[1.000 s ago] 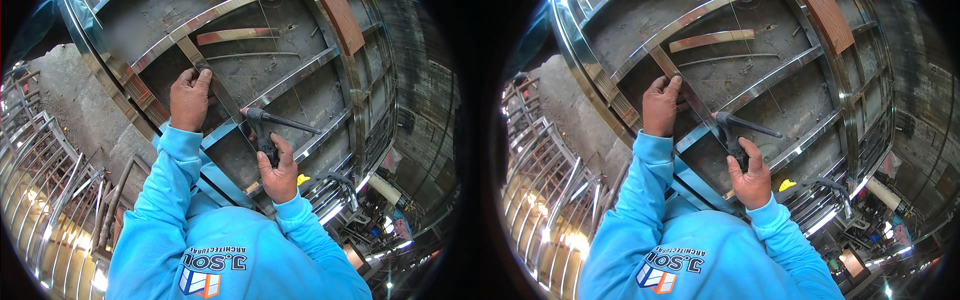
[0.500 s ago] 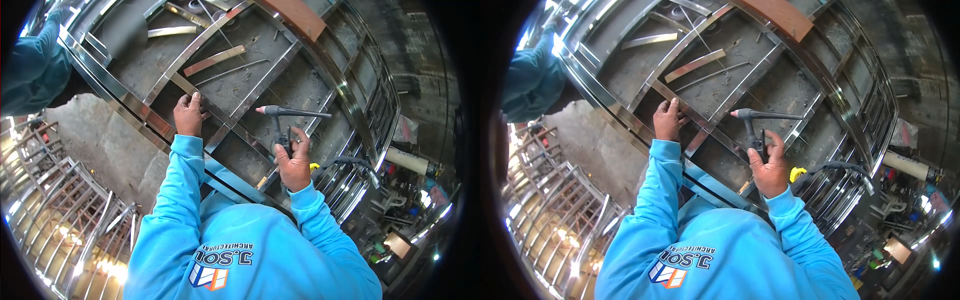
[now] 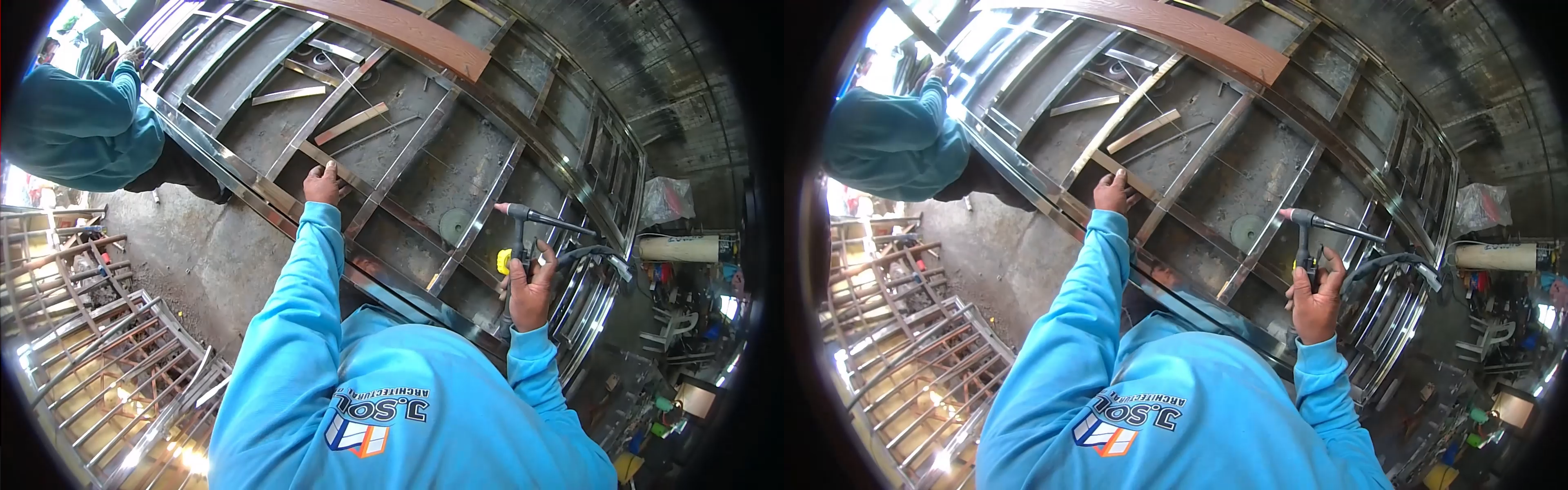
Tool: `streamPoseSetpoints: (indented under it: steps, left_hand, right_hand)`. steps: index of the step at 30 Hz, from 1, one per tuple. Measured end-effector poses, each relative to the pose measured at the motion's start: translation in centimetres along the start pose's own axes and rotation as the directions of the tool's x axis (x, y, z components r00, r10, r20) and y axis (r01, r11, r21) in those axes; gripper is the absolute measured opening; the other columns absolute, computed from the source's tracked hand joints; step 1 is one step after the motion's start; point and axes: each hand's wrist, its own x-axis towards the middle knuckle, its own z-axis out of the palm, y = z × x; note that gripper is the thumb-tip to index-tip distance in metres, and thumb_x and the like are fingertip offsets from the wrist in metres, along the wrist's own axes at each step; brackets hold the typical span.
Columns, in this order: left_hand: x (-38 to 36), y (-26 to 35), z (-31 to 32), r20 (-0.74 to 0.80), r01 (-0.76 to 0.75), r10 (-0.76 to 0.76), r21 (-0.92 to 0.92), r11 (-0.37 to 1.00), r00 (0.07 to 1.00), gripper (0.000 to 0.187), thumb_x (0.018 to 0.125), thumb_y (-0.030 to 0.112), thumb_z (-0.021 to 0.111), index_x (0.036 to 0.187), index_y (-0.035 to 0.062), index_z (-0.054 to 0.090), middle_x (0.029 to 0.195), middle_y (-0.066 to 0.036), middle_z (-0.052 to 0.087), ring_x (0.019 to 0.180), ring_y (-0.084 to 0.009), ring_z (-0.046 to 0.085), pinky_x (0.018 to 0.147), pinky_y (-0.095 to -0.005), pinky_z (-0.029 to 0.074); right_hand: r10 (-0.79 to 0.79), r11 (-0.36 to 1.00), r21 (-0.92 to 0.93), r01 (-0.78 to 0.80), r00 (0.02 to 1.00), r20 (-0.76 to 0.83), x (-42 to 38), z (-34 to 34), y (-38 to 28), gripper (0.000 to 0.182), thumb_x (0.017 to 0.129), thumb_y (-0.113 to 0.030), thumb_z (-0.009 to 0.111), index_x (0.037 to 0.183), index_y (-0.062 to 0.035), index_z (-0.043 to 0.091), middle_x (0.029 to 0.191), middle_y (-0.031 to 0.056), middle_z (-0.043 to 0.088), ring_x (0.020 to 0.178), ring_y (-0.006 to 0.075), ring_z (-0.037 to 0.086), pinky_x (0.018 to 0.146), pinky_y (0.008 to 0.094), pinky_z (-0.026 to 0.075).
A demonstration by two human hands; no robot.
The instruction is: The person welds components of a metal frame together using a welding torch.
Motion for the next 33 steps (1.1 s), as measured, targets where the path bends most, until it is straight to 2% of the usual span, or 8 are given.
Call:
streamPoseSetpoints:
  steps: [8, 11, 14, 17, 21, 27, 30, 33]
  left_hand:
    - [1.2, -0.8, -0.2, 0.021, 0.027, -0.026, -0.035, 0.999, 0.999, 0.036, 0.1, 0.024, 0.064, 0.119, -0.007, 0.06, 0.104, -0.015, 0.068, 0.086, -0.0274, 0.071, 0.07, -0.0448, 0.065]
    - [0.8, -0.3, -0.3, 0.066, 0.031, -0.032, 0.023, 0.999, 0.997, 0.04, 0.102, 0.023, 0.062, 0.126, -0.0075, 0.054, 0.114, -0.02, 0.065, 0.098, -0.0372, 0.071, 0.081, -0.0505, 0.063]
    - [0.1, 0.1, 0.1, 0.016, 0.021, -0.022, 0.017, 1.0, 1.0, 0.035, 0.1, 0.024, 0.063, 0.118, -0.0067, 0.061, 0.104, -0.015, 0.068, 0.086, -0.0258, 0.071, 0.072, -0.0446, 0.065]
    - [-0.2, 0.1, 0.1, 0.004, 0.006, -0.006, 0.011, 1.0, 1.0, 0.037, 0.1, 0.024, 0.064, 0.119, -0.0068, 0.061, 0.105, -0.014, 0.068, 0.085, -0.0241, 0.07, 0.072, -0.0428, 0.065]
    - [0.0, 0.0, -0.3, 0.005, 0.005, -0.006, 0.066, 0.998, 1.0, 0.037, 0.101, 0.023, 0.064, 0.125, -0.0043, 0.058, 0.112, -0.016, 0.068, 0.093, -0.0309, 0.072, 0.077, -0.0436, 0.064]
    - [-0.9, 0.5, 0.0, -0.038, -0.006, 0.011, 0.118, 0.993, 0.999, 0.037, 0.1, 0.025, 0.065, 0.125, -0.0026, 0.061, 0.105, -0.013, 0.071, 0.087, -0.025, 0.072, 0.073, -0.0372, 0.062]
    - [-1.6, 1.1, 0.3, -0.049, -0.008, 0.013, 0.104, 0.995, 0.999, 0.04, 0.099, 0.027, 0.066, 0.125, -0.0039, 0.061, 0.105, -0.013, 0.071, 0.086, -0.0231, 0.072, 0.071, -0.0358, 0.062]
    - [-1.7, 1.2, 0.2, -0.049, -0.007, 0.011, 0.076, 0.997, 0.999, 0.039, 0.098, 0.027, 0.067, 0.121, -0.0051, 0.062, 0.103, -0.012, 0.071, 0.086, -0.021, 0.071, 0.071, -0.0369, 0.064]
  right_hand:
    - [-0.055, 0.993, -0.107, 0.047, 0.996, -0.072, -3.4, -0.6, -0.1, 0.057, 0.101, -0.012, 0.063, 0.148, -0.0128, 0.031, 0.096, 0.0068, 0.063, 0.064, 0.0075, 0.056, 0.052, 0.0221, 0.047]
    - [-0.066, 0.99, -0.13, 0.058, 0.996, -0.058, -4.0, 0.1, -0.2, 0.057, 0.099, -0.01, 0.064, 0.147, -0.0126, 0.032, 0.095, 0.0061, 0.062, 0.065, 0.0077, 0.056, 0.054, 0.0226, 0.048]
    - [-0.085, 0.988, -0.133, 0.084, 0.996, -0.006, -3.8, 1.4, -0.3, 0.059, 0.098, -0.008, 0.065, 0.147, -0.0121, 0.032, 0.096, 0.0064, 0.062, 0.065, 0.0078, 0.055, 0.054, 0.0225, 0.047]
    - [-0.102, 0.982, -0.151, 0.112, 0.992, 0.073, -2.7, 2.2, -0.1, 0.059, 0.098, -0.006, 0.066, 0.147, -0.0113, 0.033, 0.097, 0.0075, 0.061, 0.069, 0.0085, 0.055, 0.059, 0.0237, 0.048]
    - [-0.088, 0.988, -0.112, 0.11, 0.979, 0.186, 0.0, 3.7, 0.4, 0.057, 0.098, -0.006, 0.066, 0.146, -0.0098, 0.036, 0.095, 0.0066, 0.061, 0.073, 0.0083, 0.055, 0.063, 0.0243, 0.048]
    - [-0.158, 0.97, -0.111, 0.216, 0.908, 0.387, 6.9, 6.7, 0.0, 0.055, 0.098, -0.009, 0.067, 0.144, -0.0083, 0.038, 0.094, 0.0111, 0.065, 0.081, 0.0136, 0.06, 0.073, 0.028, 0.051]
    - [-0.214, 0.961, -0.09, 0.26, 0.911, 0.352, 10.2, 7.9, -0.9, 0.055, 0.098, -0.008, 0.067, 0.144, -0.0088, 0.039, 0.094, 0.0102, 0.065, 0.082, 0.0131, 0.06, 0.074, 0.0283, 0.051]
    - [-0.208, 0.964, -0.074, 0.255, 0.899, 0.385, 13.7, 8.6, -1.6, 0.054, 0.098, -0.006, 0.066, 0.144, -0.0086, 0.038, 0.094, 0.008, 0.064, 0.075, 0.0091, 0.057, 0.066, 0.0246, 0.048]
